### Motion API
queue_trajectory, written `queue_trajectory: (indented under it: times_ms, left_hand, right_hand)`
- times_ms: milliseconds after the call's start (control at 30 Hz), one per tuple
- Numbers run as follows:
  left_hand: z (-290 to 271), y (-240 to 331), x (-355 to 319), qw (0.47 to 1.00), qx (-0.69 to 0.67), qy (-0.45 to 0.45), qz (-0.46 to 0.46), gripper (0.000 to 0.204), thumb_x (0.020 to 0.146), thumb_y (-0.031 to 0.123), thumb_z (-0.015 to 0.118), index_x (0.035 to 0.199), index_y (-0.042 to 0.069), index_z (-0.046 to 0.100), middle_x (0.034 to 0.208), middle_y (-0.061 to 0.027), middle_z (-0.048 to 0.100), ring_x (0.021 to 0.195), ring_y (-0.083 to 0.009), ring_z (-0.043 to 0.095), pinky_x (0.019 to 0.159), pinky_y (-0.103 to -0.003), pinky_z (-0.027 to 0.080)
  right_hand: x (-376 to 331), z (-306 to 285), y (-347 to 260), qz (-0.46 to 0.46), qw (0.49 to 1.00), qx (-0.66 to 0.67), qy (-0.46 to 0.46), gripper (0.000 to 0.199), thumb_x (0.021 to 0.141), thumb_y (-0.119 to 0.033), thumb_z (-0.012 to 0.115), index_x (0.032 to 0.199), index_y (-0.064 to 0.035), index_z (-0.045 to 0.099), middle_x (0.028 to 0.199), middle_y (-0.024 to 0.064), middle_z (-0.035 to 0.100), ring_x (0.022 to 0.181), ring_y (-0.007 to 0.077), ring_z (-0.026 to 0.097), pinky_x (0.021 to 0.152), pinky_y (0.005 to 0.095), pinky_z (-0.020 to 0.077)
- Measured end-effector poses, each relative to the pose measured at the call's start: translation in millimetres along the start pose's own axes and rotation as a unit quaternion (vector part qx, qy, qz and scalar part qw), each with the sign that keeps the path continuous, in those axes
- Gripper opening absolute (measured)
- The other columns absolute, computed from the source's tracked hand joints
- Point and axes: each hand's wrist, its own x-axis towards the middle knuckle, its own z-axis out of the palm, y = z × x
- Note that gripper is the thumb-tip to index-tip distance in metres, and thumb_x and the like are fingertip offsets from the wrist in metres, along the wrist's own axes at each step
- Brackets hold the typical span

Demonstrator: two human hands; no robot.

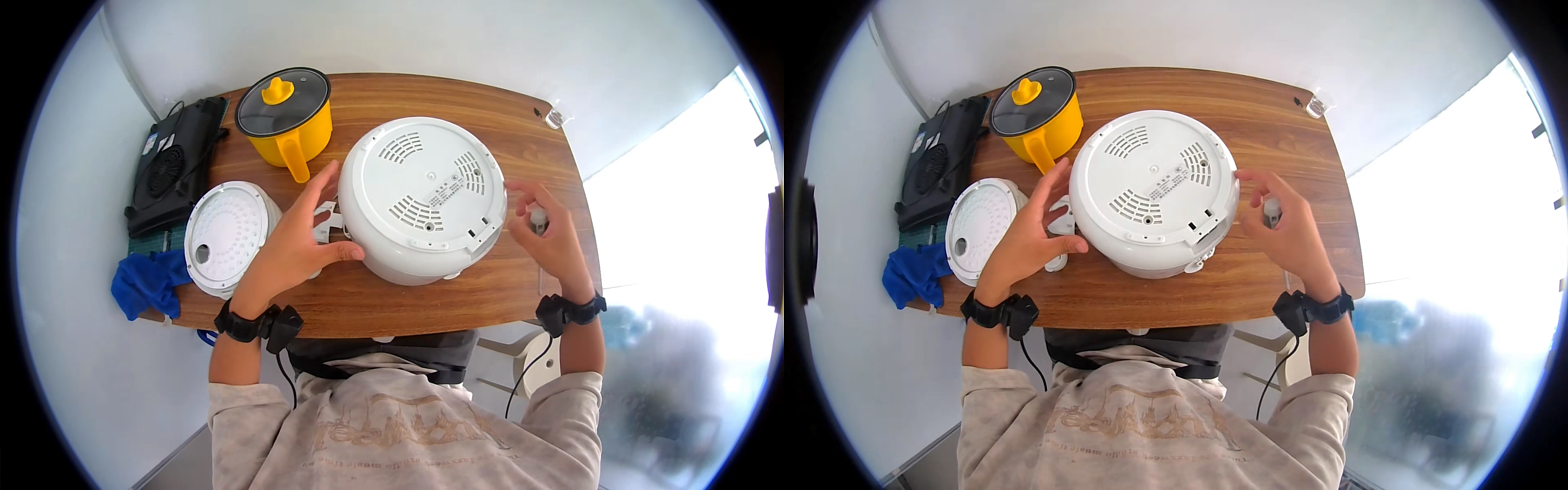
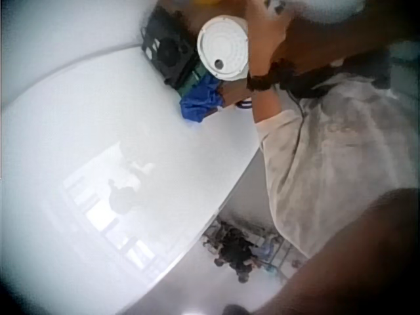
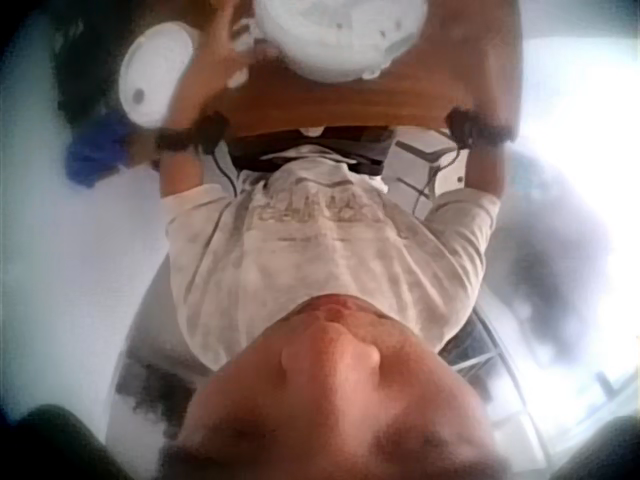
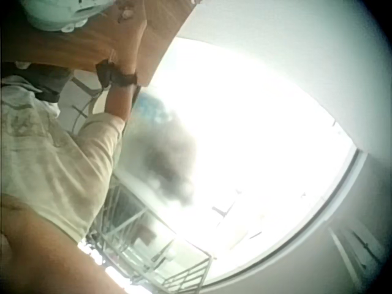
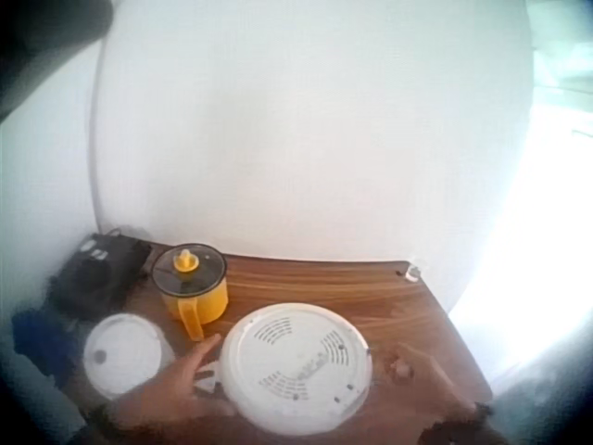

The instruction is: The person uses a screwdriver to remove screws from a white plastic lid and a perforated tray, then removes a white plastic component from the interior of a rice cooker. The person places the removed parts on the table and flips the rice cooker to show its underside.

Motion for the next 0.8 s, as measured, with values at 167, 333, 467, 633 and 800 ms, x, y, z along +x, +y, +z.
queue_trajectory:
  times_ms: [167,333,467,633,800]
  left_hand:
    - [8.7,-2.4,3.4,0.999,-0.019,-0.027,-0.022,0.132,0.067,0.048,0.092,0.162,0.008,0.011,0.160,-0.0222,0.032,0.146,-0.0379,0.037,0.112,-0.048,0.045]
    - [14.5,1.2,6.3,0.999,-0.026,-0.013,-0.018,0.131,0.066,0.047,0.093,0.162,0.009,0.012,0.160,-0.0218,0.033,0.143,-0.0390,0.041,0.106,-0.047,0.051]
    - [18.5,6.5,10.5,0.999,-0.030,0.013,-0.003,0.129,0.065,0.050,0.093,0.161,0.007,0.018,0.153,-0.0228,0.044,0.137,-0.0383,0.050,0.102,-0.045,0.054]
    - [14.1,14.6,25.9,0.994,0.074,0.055,0.063,0.131,0.063,0.064,0.089,0.160,0.004,0.024,0.145,-0.0267,0.053,0.133,-0.0389,0.056,0.104,-0.044,0.052]
    - [7.0,45.3,57.8,0.973,0.140,0.087,0.165,0.129,0.062,0.068,0.088,0.157,0.002,0.031,0.144,-0.0274,0.054,0.132,-0.0414,0.056,0.104,-0.046,0.051]
  right_hand:
    - [-3.8,3.8,23.4,0.031,0.999,0.018,-0.034,0.088,0.077,-0.010,0.083,0.154,-0.0102,0.041,0.099,0.0045,0.058,0.079,0.0118,0.058,0.075,0.0276,0.0493]
    - [6.2,12.4,30.8,-0.021,0.995,0.005,-0.099,0.113,0.066,-0.021,0.095,0.159,-0.0105,0.033,0.135,0.0164,0.062,0.114,0.0283,0.061,0.102,0.0408,0.0437]
    - [11.6,15.3,34.5,-0.020,0.996,0.032,-0.085,0.117,0.061,-0.021,0.098,0.159,-0.0112,0.034,0.138,0.0173,0.064,0.119,0.0252,0.062,0.104,0.0411,0.0435]
    - [14.2,1.6,15.0,0.051,0.997,-0.006,-0.055,0.095,0.066,-0.001,0.083,0.153,-0.0062,0.045,0.115,0.0091,0.071,0.090,0.0102,0.063,0.072,0.0278,0.0484]
    - [19.8,-27.9,-3.7,0.017,0.999,0.000,0.052,0.084,0.071,0.006,0.074,0.150,-0.0042,0.048,0.098,0.0031,0.070,0.068,0.0060,0.059,0.053,0.0221,0.0448]
